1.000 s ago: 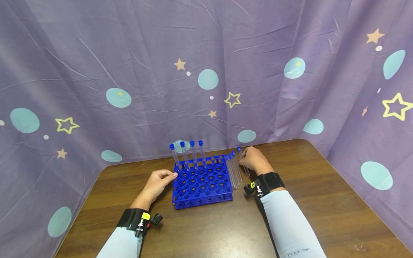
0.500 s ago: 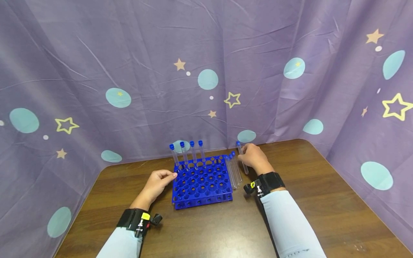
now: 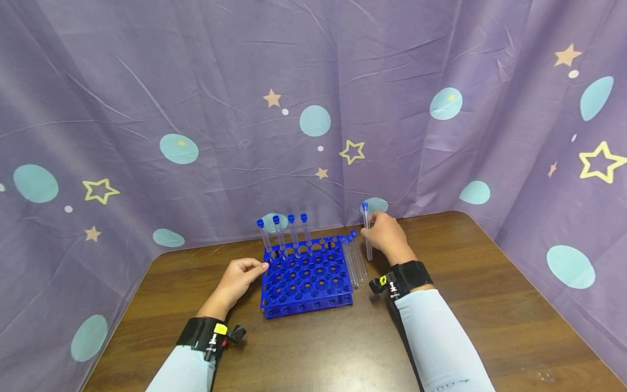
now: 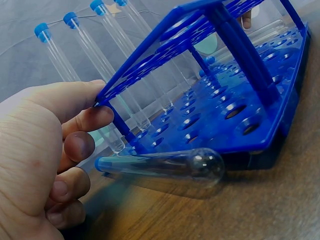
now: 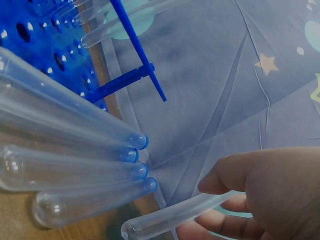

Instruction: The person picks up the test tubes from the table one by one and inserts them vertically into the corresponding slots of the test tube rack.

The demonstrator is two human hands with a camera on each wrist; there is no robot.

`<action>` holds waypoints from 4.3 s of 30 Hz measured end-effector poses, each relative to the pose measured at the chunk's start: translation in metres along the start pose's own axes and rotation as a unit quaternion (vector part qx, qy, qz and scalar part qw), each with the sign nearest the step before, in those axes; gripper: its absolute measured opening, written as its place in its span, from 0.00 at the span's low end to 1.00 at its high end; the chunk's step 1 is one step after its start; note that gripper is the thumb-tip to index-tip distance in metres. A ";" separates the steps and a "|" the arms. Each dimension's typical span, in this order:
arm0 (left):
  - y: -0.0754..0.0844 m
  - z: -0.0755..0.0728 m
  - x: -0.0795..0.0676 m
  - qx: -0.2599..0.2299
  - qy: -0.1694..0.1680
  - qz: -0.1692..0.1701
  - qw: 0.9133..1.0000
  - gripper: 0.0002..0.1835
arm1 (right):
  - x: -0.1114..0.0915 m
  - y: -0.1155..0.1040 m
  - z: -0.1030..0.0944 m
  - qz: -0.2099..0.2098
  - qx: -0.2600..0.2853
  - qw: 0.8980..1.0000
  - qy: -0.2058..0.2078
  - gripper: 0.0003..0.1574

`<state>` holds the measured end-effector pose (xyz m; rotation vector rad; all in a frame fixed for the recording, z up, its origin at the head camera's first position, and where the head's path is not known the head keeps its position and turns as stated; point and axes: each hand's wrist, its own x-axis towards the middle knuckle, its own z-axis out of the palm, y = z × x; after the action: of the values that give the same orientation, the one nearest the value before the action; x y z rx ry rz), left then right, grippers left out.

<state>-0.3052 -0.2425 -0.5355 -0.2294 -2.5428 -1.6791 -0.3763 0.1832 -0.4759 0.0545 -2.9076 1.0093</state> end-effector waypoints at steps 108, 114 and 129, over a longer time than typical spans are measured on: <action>-0.001 0.000 0.000 0.001 0.001 -0.006 1.000 0.12 | -0.030 -0.084 0.034 -0.217 0.124 0.965 0.080 0.24; -0.002 -0.001 0.001 0.011 -0.004 0.002 1.000 0.11 | -0.028 -0.082 0.041 -0.219 0.102 0.968 0.064 0.26; 0.000 -0.001 0.001 0.012 -0.009 0.002 1.000 0.12 | -0.024 -0.078 0.051 -0.213 0.018 0.975 0.052 0.21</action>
<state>-0.3064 -0.2434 -0.5352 -0.2486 -2.5706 -1.6526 -0.3503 0.0908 -0.4694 0.5804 -2.6141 0.9502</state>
